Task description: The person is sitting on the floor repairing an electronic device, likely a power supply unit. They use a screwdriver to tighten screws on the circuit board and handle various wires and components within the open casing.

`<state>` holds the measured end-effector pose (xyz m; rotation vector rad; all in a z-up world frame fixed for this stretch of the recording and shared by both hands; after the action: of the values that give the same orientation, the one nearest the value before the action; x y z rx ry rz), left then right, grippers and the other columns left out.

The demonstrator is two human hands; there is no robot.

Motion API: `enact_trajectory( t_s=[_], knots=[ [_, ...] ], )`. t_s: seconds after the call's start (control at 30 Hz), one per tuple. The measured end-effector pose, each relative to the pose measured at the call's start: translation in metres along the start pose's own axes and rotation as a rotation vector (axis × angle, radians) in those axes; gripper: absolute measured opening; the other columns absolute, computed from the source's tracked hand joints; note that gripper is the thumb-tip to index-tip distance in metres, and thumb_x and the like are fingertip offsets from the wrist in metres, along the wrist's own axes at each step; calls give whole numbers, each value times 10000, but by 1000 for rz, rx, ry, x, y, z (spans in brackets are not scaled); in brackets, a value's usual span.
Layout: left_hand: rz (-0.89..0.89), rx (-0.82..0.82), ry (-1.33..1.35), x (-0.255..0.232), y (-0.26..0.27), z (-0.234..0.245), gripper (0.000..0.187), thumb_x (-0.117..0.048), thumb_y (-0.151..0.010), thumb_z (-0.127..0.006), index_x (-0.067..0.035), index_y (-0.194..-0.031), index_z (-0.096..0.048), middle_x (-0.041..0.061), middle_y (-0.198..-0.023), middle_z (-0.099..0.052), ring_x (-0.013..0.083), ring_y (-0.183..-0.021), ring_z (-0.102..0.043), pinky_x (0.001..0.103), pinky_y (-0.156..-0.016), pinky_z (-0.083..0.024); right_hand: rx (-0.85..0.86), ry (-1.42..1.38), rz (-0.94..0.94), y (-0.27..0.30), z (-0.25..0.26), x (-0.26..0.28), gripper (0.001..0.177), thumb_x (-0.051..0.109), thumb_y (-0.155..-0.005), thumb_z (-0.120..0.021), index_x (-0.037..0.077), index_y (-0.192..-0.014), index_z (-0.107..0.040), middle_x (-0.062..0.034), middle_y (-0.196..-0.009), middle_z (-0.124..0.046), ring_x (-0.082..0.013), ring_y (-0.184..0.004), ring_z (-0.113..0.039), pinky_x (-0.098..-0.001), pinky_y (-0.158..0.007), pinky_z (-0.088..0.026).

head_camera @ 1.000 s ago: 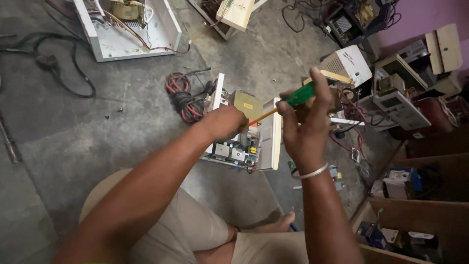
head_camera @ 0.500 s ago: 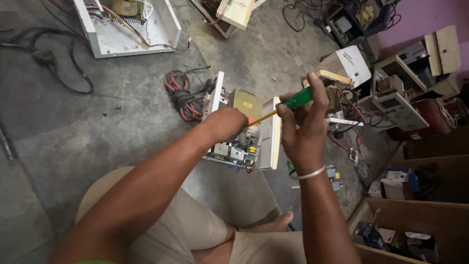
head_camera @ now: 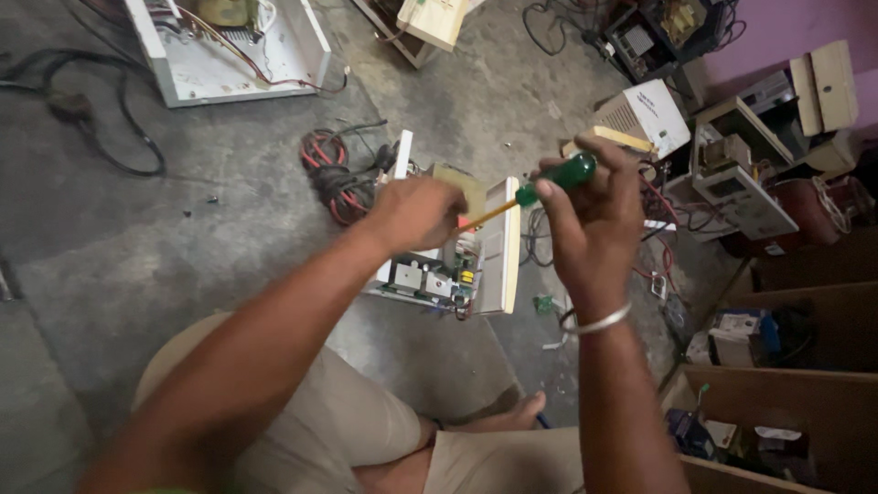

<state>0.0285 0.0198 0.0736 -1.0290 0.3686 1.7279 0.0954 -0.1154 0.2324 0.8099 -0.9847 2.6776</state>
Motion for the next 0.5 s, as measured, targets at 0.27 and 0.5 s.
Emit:
enact_trajectory(
  t_s=[0.27, 0.5],
  knots=[
    [-98, -169, 170, -49, 2, 9, 298, -392, -922, -688, -107, -940, -774, 176, -810, -735, 378, -786, -706, 491, -712, -522, 140, -292, -181, -10, -23, -19, 514, 99, -957, -748, -8, -1399, -508, -176, -1311, -662, -228, -1208, -668, -332, -1038, -562],
    [-188, -202, 145, -33, -4, 6, 260, -351, -951, -676, -104, -1018, -727, 197, -840, -716, 424, -829, -688, 526, -713, -512, 156, -212, -328, 1, -27, -59, 410, 34, -954, -736, -57, -1333, -609, -209, -1219, -729, -239, -1139, -705, -351, -1006, -570]
  ],
)
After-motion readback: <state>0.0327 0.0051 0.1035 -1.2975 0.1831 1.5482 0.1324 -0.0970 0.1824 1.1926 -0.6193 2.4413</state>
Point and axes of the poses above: each hand's wrist, its own y-axis away from the middle knuckle, its own z-axis out of the back of the hand, x = y × z, the point moved 5 cm from there along -y, towards the middle knuckle
